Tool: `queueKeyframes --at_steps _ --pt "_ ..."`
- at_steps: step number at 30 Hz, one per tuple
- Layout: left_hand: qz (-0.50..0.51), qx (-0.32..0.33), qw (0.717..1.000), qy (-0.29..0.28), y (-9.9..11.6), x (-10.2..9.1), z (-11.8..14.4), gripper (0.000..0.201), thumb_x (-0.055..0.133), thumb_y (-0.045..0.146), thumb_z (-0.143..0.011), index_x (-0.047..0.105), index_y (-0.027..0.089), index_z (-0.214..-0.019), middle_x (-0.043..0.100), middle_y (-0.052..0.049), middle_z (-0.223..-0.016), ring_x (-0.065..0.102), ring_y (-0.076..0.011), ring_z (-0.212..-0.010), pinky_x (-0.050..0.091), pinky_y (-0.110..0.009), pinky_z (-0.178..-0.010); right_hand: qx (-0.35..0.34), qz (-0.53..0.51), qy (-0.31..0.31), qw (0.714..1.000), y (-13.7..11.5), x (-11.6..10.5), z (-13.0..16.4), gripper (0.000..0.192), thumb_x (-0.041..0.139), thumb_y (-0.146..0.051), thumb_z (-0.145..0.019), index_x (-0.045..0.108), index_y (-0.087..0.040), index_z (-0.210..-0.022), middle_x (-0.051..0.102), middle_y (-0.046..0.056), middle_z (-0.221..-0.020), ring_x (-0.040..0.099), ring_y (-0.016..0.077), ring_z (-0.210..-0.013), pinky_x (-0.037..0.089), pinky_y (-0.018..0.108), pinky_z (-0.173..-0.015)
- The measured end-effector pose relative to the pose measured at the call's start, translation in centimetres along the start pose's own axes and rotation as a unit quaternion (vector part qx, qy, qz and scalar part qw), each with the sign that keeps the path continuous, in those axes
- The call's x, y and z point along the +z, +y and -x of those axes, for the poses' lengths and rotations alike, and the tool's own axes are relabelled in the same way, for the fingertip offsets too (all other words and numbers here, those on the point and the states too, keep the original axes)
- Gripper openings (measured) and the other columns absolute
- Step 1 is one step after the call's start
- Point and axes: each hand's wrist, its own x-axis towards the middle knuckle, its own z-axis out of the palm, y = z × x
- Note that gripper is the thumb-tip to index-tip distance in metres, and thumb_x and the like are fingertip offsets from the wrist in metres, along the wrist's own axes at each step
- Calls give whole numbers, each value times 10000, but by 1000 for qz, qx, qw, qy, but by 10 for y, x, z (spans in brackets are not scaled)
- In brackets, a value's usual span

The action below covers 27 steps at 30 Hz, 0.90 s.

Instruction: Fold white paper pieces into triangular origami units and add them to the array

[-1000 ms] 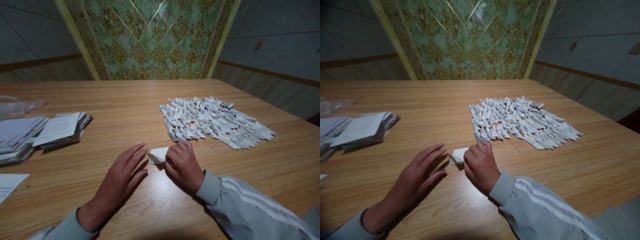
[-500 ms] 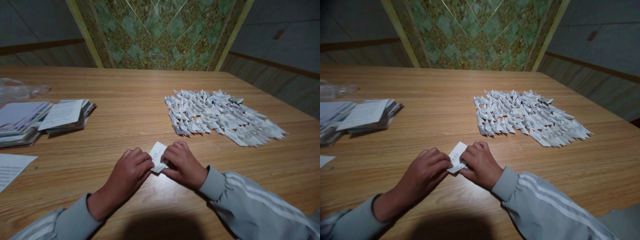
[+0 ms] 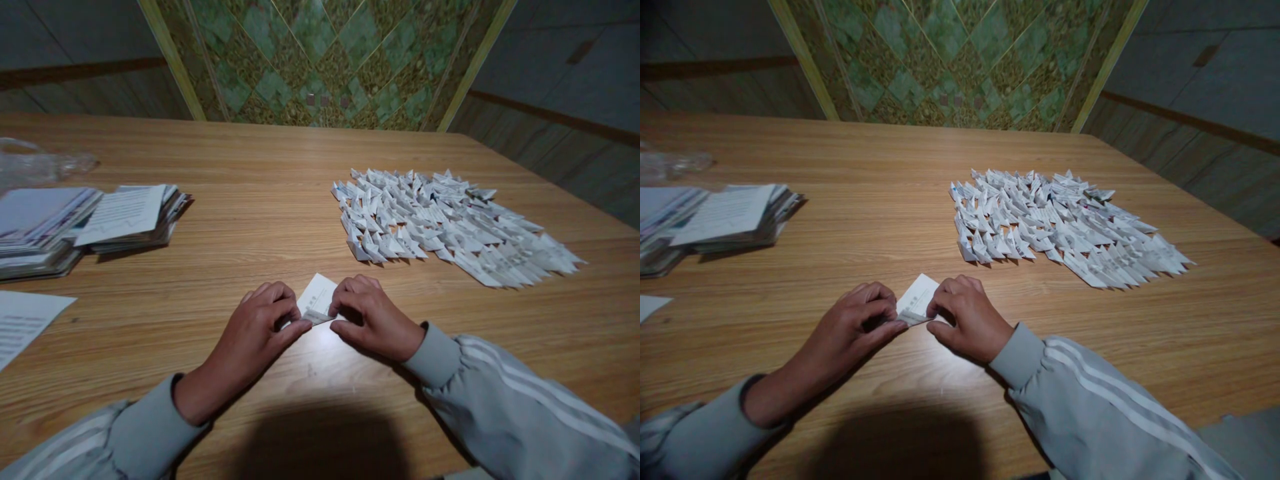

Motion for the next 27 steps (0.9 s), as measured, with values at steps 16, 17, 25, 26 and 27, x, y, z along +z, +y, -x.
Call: queueKeyframes --at_steps 16,17,25,26,27 --pt "17 31 999 -26 1 -1 1 157 648 380 -922 664 234 -866 641 -34 -969 562 -226 -959 413 -366 -813 -5 -9 -5 1000 2 0 2 195 611 -57 -812 642 -193 -948 611 46 -962 520 223 -974 369 367 -905" --pt "13 33 999 -28 1 -1 1 160 656 387 -915 663 234 -866 641 -34 -973 561 -228 -961 412 -368 -814 -6 -9 -5 1000 2 0 2 215 598 -50 -801 631 -195 -955 608 48 -969 516 225 -977 370 369 -908" --pt "26 28 999 -28 -1 0 -1 176 649 394 -923 676 235 -853 645 -28 -956 564 -218 -946 415 -361 -806 -2 6 -27 1000 -4 -4 2 151 649 -100 -794 631 -192 -911 578 39 -952 498 223 -964 362 356 -885" --pt "34 23 999 -24 -1 0 -1 184 632 387 -936 676 233 -847 644 -26 -947 564 -213 -941 416 -356 -803 0 6 -26 1000 -4 -4 2 115 657 -112 -810 637 -190 -893 580 38 -944 500 219 -958 362 351 -877" --pt "42 19 999 -20 -1 1 -2 194 614 379 -949 675 230 -841 642 -24 -938 564 -209 -934 419 -352 -801 3 6 -23 1000 -5 -3 1 79 664 -129 -830 641 -188 -877 585 37 -938 503 215 -951 363 348 -871"
